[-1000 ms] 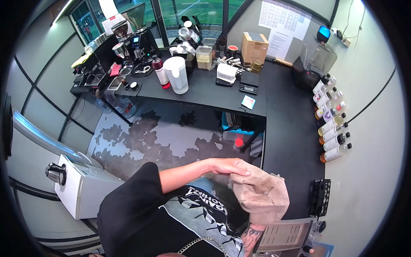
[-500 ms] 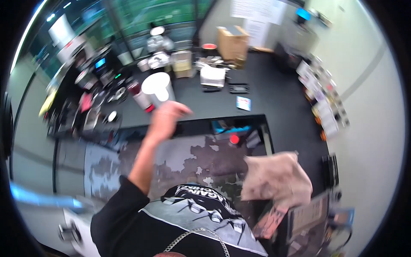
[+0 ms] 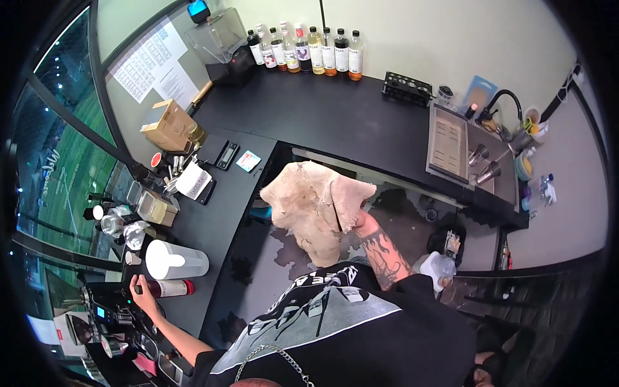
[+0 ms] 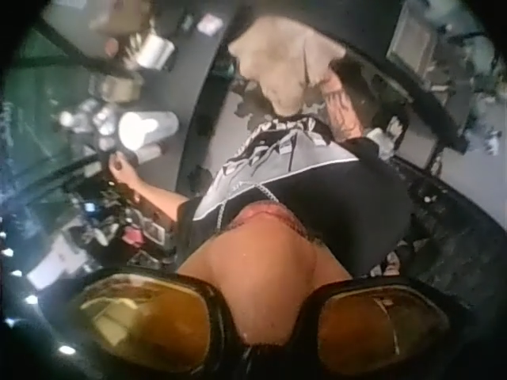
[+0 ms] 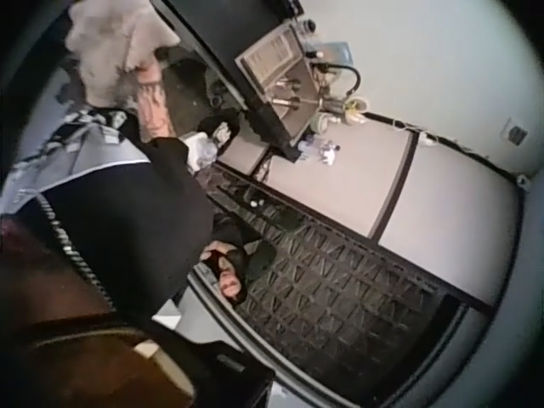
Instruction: Cleaning syrup bottles and organizing a coffee station.
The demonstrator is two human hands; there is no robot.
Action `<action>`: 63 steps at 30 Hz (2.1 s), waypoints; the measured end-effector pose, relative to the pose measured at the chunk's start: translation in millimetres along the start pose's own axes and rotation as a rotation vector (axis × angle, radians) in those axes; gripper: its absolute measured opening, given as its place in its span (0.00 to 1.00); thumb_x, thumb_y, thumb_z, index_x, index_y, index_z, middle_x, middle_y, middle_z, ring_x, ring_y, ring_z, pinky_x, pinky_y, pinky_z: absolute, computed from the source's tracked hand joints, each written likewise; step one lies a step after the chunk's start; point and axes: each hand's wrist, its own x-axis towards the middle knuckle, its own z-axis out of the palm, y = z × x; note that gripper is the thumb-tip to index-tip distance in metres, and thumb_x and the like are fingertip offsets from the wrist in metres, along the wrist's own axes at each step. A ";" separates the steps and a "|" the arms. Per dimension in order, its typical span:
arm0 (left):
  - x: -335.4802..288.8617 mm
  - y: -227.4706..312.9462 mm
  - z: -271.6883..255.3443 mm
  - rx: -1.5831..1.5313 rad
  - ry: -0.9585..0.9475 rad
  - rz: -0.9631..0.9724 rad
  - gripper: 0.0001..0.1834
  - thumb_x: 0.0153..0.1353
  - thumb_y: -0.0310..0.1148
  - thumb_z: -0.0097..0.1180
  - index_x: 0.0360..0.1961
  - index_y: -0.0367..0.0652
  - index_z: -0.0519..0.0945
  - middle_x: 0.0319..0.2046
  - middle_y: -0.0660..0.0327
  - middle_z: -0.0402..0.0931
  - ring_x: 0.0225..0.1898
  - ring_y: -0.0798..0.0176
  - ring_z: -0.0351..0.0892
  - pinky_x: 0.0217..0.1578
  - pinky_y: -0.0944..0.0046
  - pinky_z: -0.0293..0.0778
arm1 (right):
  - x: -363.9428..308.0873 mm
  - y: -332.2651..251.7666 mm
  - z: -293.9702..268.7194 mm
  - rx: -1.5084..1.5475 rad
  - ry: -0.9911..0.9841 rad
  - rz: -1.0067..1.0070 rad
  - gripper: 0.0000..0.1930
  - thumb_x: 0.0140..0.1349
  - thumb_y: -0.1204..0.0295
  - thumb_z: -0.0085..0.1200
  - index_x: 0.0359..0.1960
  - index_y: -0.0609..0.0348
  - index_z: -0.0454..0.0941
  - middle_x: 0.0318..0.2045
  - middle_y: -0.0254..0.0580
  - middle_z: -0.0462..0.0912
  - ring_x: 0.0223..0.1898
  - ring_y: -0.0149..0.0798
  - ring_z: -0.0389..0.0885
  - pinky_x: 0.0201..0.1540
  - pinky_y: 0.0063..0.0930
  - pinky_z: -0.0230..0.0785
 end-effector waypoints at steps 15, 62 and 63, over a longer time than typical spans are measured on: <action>-69.0 169.5 -70.5 -0.376 0.034 0.271 0.17 0.77 0.36 0.50 0.34 0.33 0.76 0.33 0.57 0.79 0.36 0.64 0.77 0.44 0.62 0.74 | 26.8 15.8 7.5 -0.480 0.015 0.545 0.22 0.57 0.58 0.64 0.46 0.64 0.79 0.38 0.49 0.82 0.38 0.48 0.83 0.44 0.35 0.76; -283.6 715.6 396.9 -1.075 -0.621 1.145 0.42 0.75 0.67 0.30 0.54 0.32 0.71 0.52 0.48 0.76 0.50 0.56 0.79 0.59 0.55 0.69 | -54.6 -229.8 -209.8 -1.240 1.439 1.260 0.29 0.55 0.78 0.64 0.60 0.63 0.68 0.49 0.37 0.79 0.49 0.28 0.79 0.51 0.30 0.78; -280.9 700.0 403.9 -1.131 -0.646 1.055 0.32 0.76 0.58 0.38 0.50 0.34 0.74 0.45 0.50 0.78 0.44 0.57 0.79 0.50 0.57 0.72 | -51.8 -242.7 -213.9 -0.823 1.718 1.122 0.31 0.57 0.78 0.61 0.64 0.63 0.66 0.49 0.39 0.80 0.48 0.29 0.80 0.52 0.30 0.78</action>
